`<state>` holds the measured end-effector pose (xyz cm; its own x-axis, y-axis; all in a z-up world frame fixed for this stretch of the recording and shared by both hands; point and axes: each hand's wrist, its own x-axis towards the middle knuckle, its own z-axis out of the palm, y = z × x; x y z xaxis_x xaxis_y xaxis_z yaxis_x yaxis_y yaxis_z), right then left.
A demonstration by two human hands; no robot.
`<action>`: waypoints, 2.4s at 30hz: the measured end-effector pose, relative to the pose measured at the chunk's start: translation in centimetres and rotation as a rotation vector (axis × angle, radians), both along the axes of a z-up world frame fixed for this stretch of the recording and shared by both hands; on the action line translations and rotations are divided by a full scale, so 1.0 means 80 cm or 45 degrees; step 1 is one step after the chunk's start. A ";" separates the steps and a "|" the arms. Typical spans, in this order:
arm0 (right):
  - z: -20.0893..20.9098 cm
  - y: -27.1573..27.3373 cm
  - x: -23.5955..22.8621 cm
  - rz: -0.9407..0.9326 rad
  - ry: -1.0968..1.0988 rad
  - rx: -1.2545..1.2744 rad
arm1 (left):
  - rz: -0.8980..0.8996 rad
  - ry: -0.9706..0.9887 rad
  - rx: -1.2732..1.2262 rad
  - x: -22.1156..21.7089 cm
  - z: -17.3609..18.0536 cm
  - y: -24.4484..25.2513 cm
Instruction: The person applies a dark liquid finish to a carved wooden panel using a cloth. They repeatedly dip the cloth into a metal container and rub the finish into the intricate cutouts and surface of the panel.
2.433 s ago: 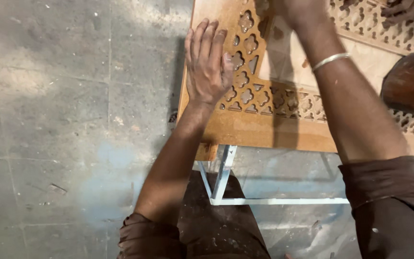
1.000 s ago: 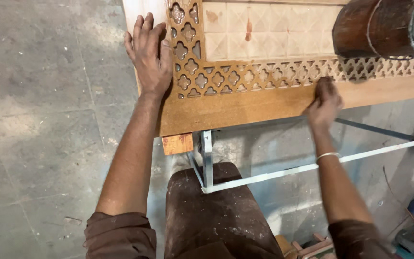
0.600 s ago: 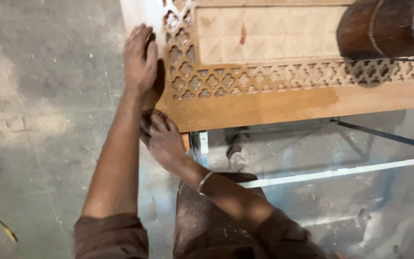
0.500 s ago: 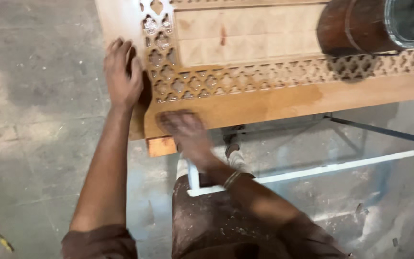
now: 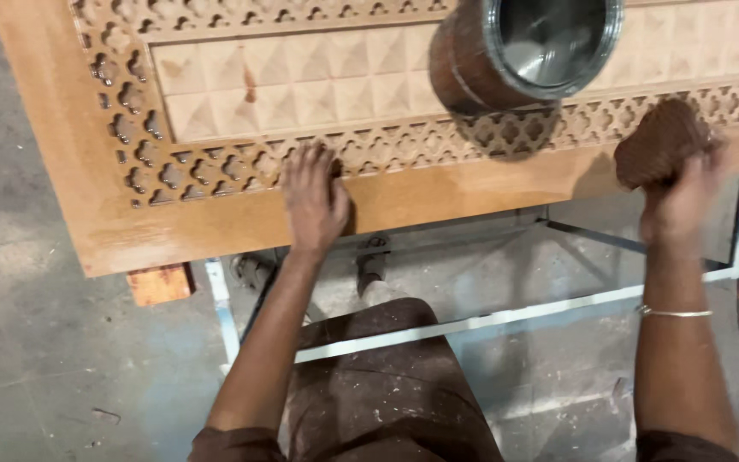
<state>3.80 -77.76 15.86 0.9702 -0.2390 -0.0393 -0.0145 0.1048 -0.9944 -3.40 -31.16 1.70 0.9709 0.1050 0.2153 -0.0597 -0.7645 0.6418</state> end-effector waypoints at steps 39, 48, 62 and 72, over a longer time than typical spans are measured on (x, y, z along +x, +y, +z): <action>0.140 0.130 0.218 1.152 0.556 -1.583 | -0.197 0.931 0.391 0.086 0.061 -0.125; 0.031 0.027 0.138 0.561 0.539 -0.250 | -0.044 0.331 0.215 -0.021 0.020 -0.038; -0.051 0.345 0.016 1.056 0.564 -0.141 | 0.339 0.105 0.427 -0.079 0.001 0.190; -0.114 0.555 -0.024 1.279 -0.462 -2.191 | 0.221 0.056 0.324 -0.030 -0.020 0.239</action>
<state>1.89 -33.35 6.76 0.6664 0.7137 -0.2159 0.7306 -0.6828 -0.0022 -5.84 -12.07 0.13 0.9521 0.2184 0.2141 0.1098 -0.8974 0.4274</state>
